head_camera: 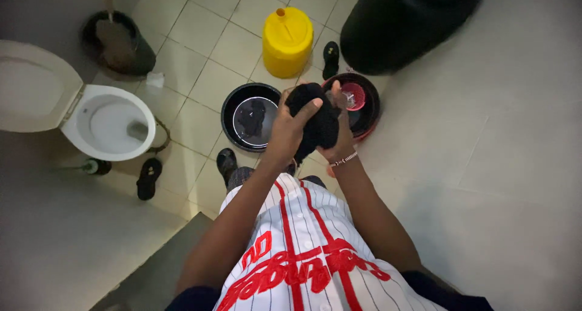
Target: Hand washing a black garment in a bucket of water.
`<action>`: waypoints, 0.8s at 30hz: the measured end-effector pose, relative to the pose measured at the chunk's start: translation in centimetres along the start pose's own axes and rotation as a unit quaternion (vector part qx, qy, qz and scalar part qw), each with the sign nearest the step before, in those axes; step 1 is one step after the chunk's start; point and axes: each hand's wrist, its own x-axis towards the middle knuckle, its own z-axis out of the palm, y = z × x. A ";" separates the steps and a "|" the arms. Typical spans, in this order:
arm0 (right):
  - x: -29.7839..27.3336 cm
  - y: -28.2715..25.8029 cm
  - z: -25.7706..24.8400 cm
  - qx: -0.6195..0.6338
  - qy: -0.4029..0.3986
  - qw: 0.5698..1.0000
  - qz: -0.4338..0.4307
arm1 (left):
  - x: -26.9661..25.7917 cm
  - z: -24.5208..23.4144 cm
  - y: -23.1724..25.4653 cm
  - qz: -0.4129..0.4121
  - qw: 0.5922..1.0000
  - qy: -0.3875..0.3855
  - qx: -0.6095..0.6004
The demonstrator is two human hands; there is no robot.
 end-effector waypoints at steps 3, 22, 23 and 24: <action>-0.4 1.4 0.8 -0.075 0.086 0.992 -0.058 | -0.3 -0.3 0.0 0.125 0.978 0.038 0.165; 3.0 3.4 3.9 -0.789 -0.006 0.544 -0.287 | 2.9 -5.6 -0.6 -0.013 0.958 -0.118 -0.263; 4.1 2.4 3.0 -0.811 0.055 0.523 -0.256 | 2.3 -4.6 -0.3 -0.010 0.956 -0.120 -0.266; 4.6 1.2 2.1 -0.811 0.055 0.525 -0.253 | 1.9 -4.5 -0.3 -0.011 0.957 -0.118 -0.266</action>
